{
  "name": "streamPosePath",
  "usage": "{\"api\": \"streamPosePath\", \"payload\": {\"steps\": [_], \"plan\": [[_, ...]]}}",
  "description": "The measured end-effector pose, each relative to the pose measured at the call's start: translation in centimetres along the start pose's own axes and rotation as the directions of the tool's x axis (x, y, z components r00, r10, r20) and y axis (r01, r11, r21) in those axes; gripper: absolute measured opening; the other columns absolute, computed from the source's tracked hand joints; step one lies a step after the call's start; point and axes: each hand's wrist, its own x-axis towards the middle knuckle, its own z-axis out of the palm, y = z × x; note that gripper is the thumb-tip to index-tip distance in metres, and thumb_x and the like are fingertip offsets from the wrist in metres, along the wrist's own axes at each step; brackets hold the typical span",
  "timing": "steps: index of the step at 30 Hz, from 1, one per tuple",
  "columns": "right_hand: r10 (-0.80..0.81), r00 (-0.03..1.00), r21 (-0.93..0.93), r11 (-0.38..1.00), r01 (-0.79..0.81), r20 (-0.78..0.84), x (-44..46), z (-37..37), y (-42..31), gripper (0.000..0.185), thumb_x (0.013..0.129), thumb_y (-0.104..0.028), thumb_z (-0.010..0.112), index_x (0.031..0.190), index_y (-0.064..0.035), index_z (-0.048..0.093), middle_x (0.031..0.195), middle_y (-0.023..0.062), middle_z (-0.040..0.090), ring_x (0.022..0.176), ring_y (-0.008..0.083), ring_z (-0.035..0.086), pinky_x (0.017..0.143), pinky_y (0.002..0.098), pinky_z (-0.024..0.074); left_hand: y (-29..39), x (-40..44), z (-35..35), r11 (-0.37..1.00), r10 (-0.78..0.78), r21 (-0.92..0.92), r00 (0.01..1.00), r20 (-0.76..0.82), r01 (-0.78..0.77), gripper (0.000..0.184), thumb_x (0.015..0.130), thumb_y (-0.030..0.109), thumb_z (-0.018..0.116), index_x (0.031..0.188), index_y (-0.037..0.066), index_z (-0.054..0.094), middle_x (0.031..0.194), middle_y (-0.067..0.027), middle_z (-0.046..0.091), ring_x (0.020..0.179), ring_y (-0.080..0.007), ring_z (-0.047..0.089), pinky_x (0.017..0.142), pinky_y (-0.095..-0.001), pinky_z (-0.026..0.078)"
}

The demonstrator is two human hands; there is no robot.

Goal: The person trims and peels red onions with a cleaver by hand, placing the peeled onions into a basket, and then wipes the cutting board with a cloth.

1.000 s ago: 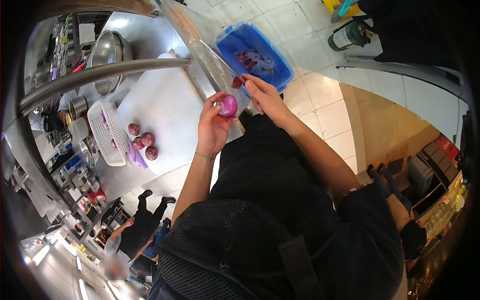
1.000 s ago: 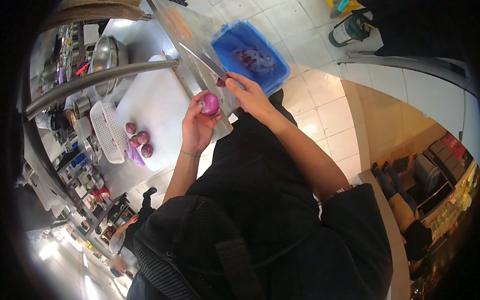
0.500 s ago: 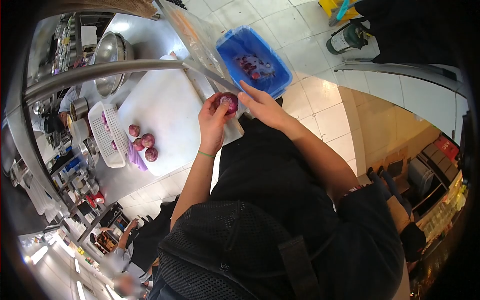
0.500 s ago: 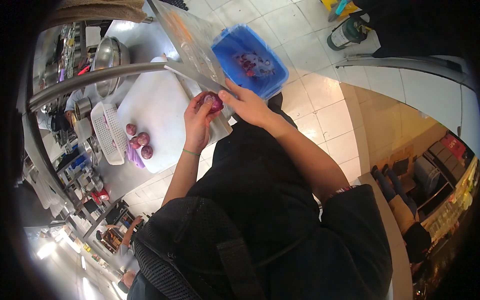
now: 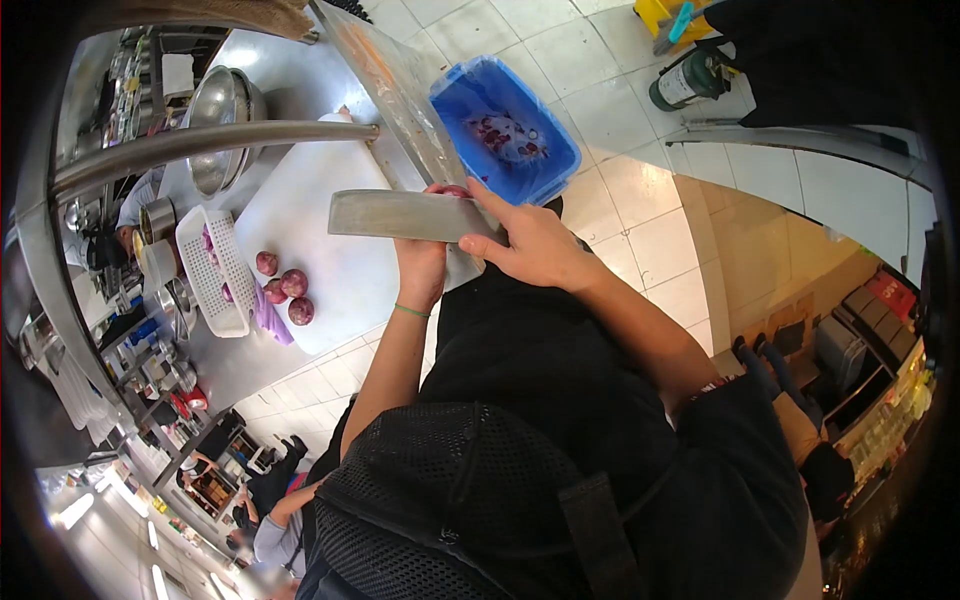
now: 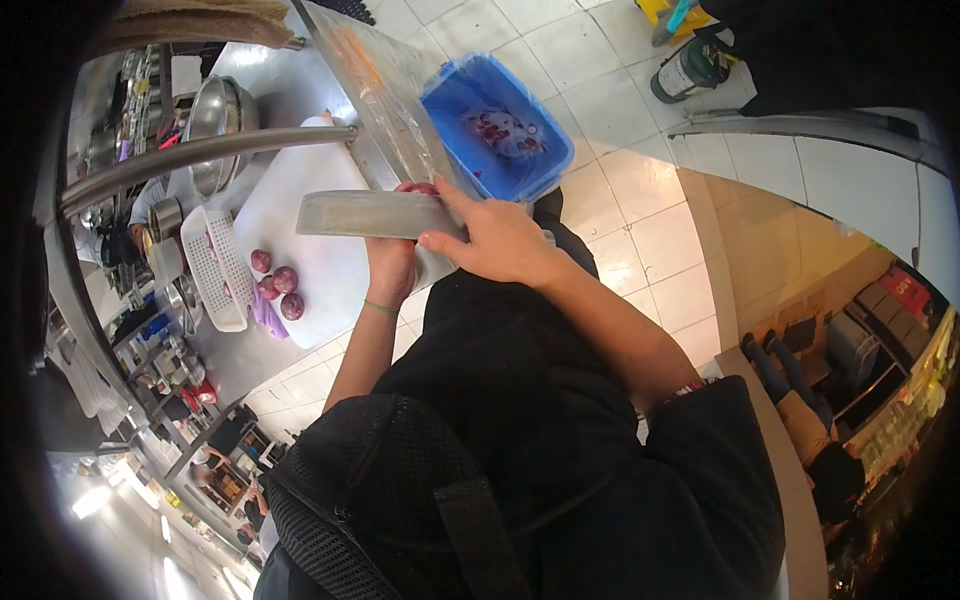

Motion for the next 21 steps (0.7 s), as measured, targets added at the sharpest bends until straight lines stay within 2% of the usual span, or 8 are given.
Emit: {"api": "streamPosePath", "payload": {"steps": [3,5,6,8,11,12,16,21], "plan": [[0.054,0.998,0.075,0.996,-0.056,0.033,0.1,-0.3,-0.2,0.084,0.091,-0.061,0.064,0.154,-0.0094,0.046,0.083,0.023,0.071,0.084,0.0425,0.071,0.081,0.0498,0.0538,-0.1,-0.3,0.1,0.998,0.044,0.041,0.999,0.011,-0.044,0.039,0.096,0.008,0.069,0.132,-0.004,0.06,0.126,-0.0112,0.066,0.113,-0.0197,0.063,0.096,-0.035,0.053],[0.062,0.998,0.062,0.996,-0.063,0.021,0.2,-0.4,0.0,0.072,0.093,-0.057,0.066,0.148,-0.0114,0.055,0.086,0.0191,0.073,0.083,0.0358,0.073,0.079,0.0451,0.0546,0.3,-0.4,-0.1,0.995,0.063,0.073,0.998,0.007,-0.063,0.039,0.096,0.009,0.068,0.132,-0.004,0.06,0.126,-0.0112,0.066,0.113,-0.0191,0.063,0.095,-0.0349,0.053],[0.063,0.998,0.063,0.996,-0.064,0.021,0.6,0.7,1.2,0.072,0.093,-0.057,0.066,0.148,-0.0114,0.055,0.086,0.0191,0.073,0.083,0.0358,0.073,0.079,0.0451,0.0546,0.7,-0.3,-0.5,0.996,-0.068,0.065,0.998,0.016,0.066,0.039,0.096,0.008,0.067,0.132,-0.004,0.06,0.125,-0.012,0.066,0.111,-0.0184,0.064,0.094,-0.0344,0.053],[0.057,0.992,0.524,0.852,0.01,-0.112,1.8,3.6,4.7,0.062,0.097,-0.05,0.067,0.141,-0.0073,0.061,0.088,0.0094,0.073,0.075,0.0225,0.068,0.074,0.0375,0.0537,1.3,-0.5,-0.2,0.979,-0.197,0.055,0.98,0.025,0.195,0.039,0.096,0.008,0.066,0.133,-0.004,0.06,0.124,-0.0128,0.066,0.11,-0.0178,0.064,0.092,-0.034,0.054],[0.158,0.987,0.706,0.703,-0.086,-0.037,2.7,1.8,4.6,0.058,0.102,-0.045,0.064,0.143,-0.0033,0.059,0.09,0.0007,0.069,0.072,0.0124,0.058,0.07,0.0314,0.0508,2.1,-1.2,0.5,0.986,-0.151,-0.065,0.988,0.045,0.154,0.042,0.096,0.007,0.064,0.136,-0.003,0.056,0.12,-0.0134,0.066,0.106,-0.0171,0.065,0.089,-0.0329,0.054],[0.254,0.959,0.718,0.644,-0.263,0.124,2.6,0.5,4.3,0.06,0.104,-0.044,0.062,0.144,0.0002,0.056,0.101,0.0036,0.07,0.082,0.0136,0.061,0.077,0.031,0.0512,2.1,-1.5,0.5,0.985,-0.142,-0.09,0.987,0.078,0.149,0.041,0.097,0.008,0.061,0.136,-0.003,0.054,0.123,-0.0132,0.064,0.105,-0.0182,0.065,0.087,-0.0329,0.054],[0.274,0.948,0.648,0.695,-0.312,0.162,2.6,0.2,4.2,0.061,0.104,-0.045,0.06,0.146,0.0,0.054,0.107,0.0074,0.074,0.09,0.0178,0.067,0.081,0.0346,0.052,1.6,-1.3,-0.4,0.979,-0.132,-0.143,0.986,0.104,0.146,0.039,0.098,0.01,0.06,0.134,0.0,0.051,0.122,-0.0117,0.064,0.1,-0.0181,0.065,0.079,-0.0311,0.053],[-0.111,0.946,0.286,0.937,0.202,-0.304,3.2,4.6,6.6,0.075,0.1,-0.056,0.057,0.151,-0.0026,0.047,0.085,0.0176,0.071,0.074,0.0371,0.07,0.074,0.0439,0.0529,0.9,-0.7,-1.0,0.975,-0.109,-0.186,0.991,0.075,0.121,0.04,0.098,0.008,0.062,0.135,0.0,0.053,0.117,-0.0086,0.066,0.098,-0.0146,0.064,0.08,-0.0297,0.05]]}}
